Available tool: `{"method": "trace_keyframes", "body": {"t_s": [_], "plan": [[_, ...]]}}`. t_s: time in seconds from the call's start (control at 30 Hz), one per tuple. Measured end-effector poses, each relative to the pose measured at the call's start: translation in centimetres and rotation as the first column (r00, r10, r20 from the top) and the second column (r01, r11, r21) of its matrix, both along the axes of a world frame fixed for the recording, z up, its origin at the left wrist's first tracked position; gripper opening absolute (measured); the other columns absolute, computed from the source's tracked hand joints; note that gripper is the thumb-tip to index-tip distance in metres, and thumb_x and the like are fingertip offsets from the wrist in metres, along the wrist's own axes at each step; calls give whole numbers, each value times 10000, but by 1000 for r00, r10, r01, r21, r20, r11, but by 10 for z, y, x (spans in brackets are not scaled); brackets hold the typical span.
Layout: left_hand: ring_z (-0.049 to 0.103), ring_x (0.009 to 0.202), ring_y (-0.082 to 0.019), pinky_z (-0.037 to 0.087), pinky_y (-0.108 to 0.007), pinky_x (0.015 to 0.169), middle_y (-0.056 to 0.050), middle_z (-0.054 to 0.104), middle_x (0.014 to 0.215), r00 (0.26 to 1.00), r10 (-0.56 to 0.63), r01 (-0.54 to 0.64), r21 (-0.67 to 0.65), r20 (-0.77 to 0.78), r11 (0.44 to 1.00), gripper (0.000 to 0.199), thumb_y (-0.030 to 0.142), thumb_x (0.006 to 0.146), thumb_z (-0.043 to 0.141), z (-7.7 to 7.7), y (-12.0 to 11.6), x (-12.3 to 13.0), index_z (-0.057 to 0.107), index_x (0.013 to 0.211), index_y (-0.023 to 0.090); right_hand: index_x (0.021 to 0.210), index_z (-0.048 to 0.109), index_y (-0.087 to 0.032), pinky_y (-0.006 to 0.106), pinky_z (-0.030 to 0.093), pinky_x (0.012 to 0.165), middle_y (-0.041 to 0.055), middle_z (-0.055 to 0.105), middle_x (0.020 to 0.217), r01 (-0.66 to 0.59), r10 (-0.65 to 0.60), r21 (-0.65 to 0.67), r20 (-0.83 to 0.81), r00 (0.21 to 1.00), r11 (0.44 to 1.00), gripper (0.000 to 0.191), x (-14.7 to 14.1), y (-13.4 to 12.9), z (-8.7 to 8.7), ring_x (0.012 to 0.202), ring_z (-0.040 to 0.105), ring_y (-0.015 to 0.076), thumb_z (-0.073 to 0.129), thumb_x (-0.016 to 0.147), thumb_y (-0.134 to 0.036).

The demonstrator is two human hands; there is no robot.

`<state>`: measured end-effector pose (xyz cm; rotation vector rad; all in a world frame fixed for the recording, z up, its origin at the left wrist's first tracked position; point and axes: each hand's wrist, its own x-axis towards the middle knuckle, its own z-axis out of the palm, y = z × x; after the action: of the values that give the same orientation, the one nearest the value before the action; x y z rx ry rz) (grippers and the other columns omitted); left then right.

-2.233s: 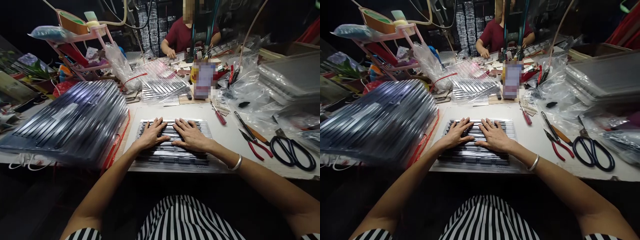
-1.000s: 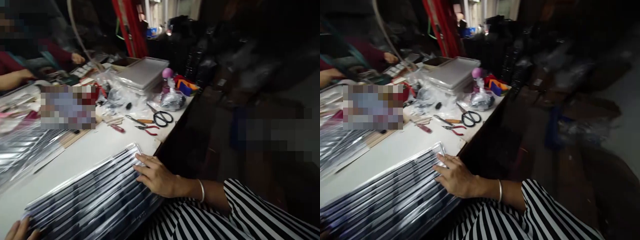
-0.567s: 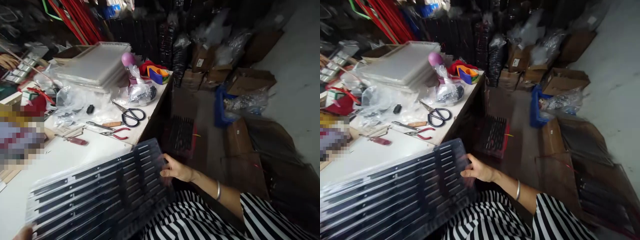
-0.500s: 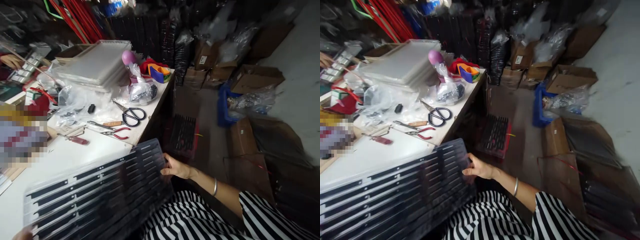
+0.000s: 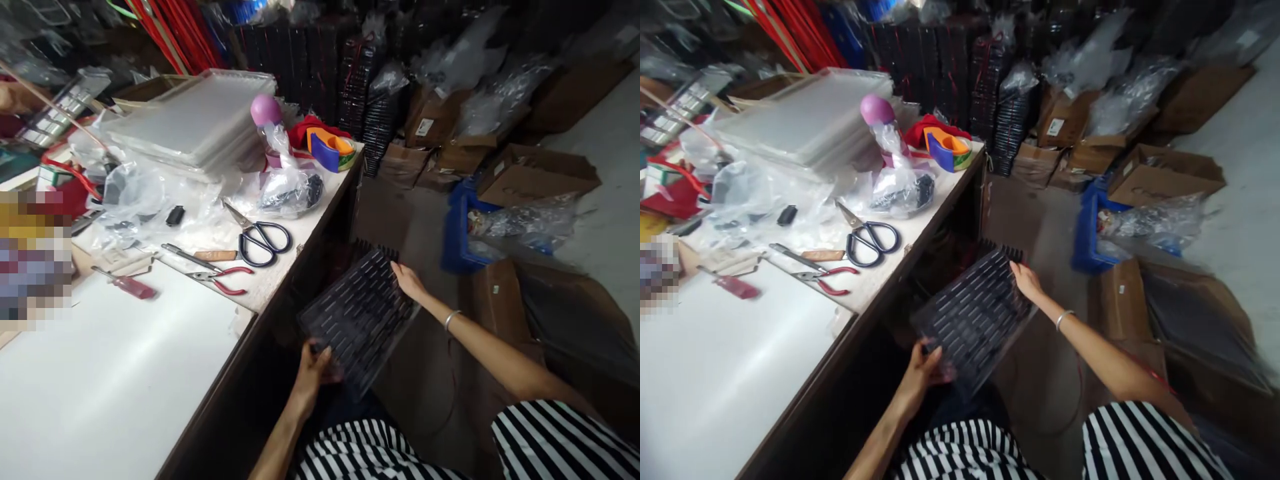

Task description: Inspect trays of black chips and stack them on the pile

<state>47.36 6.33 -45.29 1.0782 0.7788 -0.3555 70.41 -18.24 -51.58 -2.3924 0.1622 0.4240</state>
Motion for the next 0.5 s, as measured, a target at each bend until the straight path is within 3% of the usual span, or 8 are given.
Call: {"method": "trace_keyframes", "body": {"t_s": [0.1,0.2,0.33,0.5], "plan": [[617,524,-131,543,-298,553,26,598,695,995,50,-56,-63,-92,996,436,412,757,685,-56,-34,29,398,1005,199,1114,580,-166,411,493,847,77,595,1132,-90,97,-185,29,995,979,291,58,-1,1,983,591,199,529,907,-365],[577,508,-89,540,-284,563,34,571,721,981,109,-122,-76,-160,990,257,344,881,549,-86,-65,57,436,1041,178,1135,570,-161,432,484,864,82,584,1154,-151,180,-349,51,982,925,313,101,19,-8,1010,582,210,537,902,-367],[575,623,-96,514,-248,554,-17,595,842,960,112,-134,-72,-258,988,233,300,909,512,-100,-75,81,542,1064,129,1178,548,-161,486,438,923,94,542,1231,-141,218,-532,85,972,835,349,122,43,-33,1100,535,243,542,896,-366],[607,775,-140,534,-303,652,-56,611,978,947,89,-108,-45,-310,993,254,294,883,556,-108,-59,88,567,1076,130,1231,513,-176,503,420,936,98,517,1262,-135,251,-637,94,964,759,400,122,41,-53,1116,522,255,528,898,-397]]}}
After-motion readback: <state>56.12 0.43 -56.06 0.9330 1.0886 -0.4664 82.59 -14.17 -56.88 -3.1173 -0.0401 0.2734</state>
